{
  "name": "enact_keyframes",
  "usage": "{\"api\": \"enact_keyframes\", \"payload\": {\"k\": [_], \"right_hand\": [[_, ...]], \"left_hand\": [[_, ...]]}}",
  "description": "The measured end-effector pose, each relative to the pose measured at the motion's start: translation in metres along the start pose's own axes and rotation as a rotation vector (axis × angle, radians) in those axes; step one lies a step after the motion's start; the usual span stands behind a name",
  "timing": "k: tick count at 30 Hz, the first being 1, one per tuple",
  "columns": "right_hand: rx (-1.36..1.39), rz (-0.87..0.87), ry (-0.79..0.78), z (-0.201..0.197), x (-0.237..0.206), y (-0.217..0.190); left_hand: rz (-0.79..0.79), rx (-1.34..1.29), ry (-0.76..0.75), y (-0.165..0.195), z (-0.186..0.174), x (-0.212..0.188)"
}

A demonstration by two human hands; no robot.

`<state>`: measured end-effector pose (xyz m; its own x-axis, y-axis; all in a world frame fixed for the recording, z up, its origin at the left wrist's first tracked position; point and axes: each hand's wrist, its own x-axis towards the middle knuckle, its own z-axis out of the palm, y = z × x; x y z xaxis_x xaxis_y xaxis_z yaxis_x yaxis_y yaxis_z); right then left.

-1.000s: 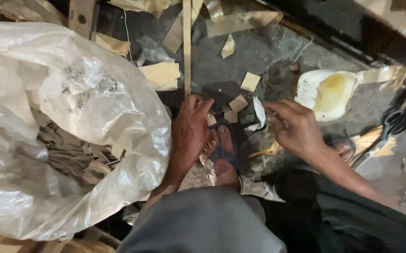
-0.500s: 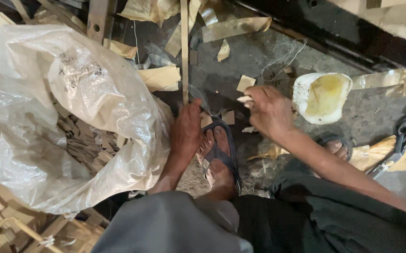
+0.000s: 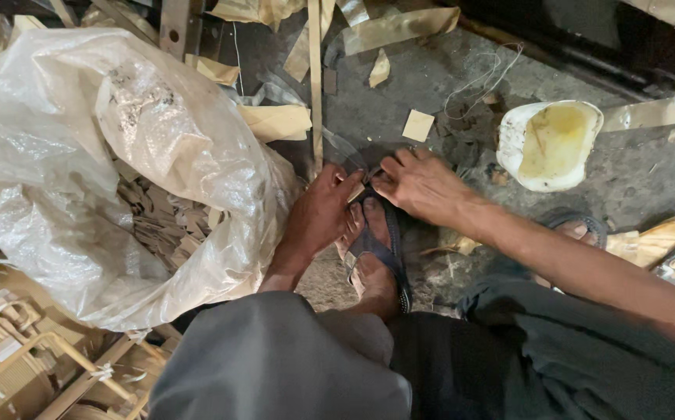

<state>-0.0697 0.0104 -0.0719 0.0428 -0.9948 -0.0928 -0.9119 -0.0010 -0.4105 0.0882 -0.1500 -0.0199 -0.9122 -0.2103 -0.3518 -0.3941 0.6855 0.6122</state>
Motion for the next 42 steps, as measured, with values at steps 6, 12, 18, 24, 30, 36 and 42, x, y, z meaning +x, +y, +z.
{"api": "enact_keyframes", "payload": {"k": [6, 12, 18, 24, 30, 36, 42], "right_hand": [[0.156, 0.058, 0.032, -0.026, -0.024, -0.001], [0.519, 0.464, 0.276, -0.038, -0.055, -0.005], [0.849, 0.539, 0.122, -0.04, -0.08, -0.021], [1.07, 0.432, -0.027, -0.062, -0.119, -0.017], [1.112, 0.49, 0.129, -0.087, -0.171, -0.002], [1.067, 0.5, 0.173, -0.078, -0.184, 0.001], [1.255, 0.505, 0.136, -0.071, -0.161, -0.003]], "left_hand": [[0.034, -0.089, 0.044, -0.005, 0.006, -0.003], [0.009, -0.188, 0.359, 0.003, 0.009, 0.002], [0.02, -0.181, 0.389, 0.04, 0.031, 0.084], [0.13, -0.101, 0.345, 0.045, 0.038, 0.107], [0.1, -0.268, 0.34, 0.04, 0.033, 0.106], [0.125, -0.323, 0.365, 0.043, 0.038, 0.097], [0.069, -0.347, 0.381, 0.052, 0.03, 0.084]]}}
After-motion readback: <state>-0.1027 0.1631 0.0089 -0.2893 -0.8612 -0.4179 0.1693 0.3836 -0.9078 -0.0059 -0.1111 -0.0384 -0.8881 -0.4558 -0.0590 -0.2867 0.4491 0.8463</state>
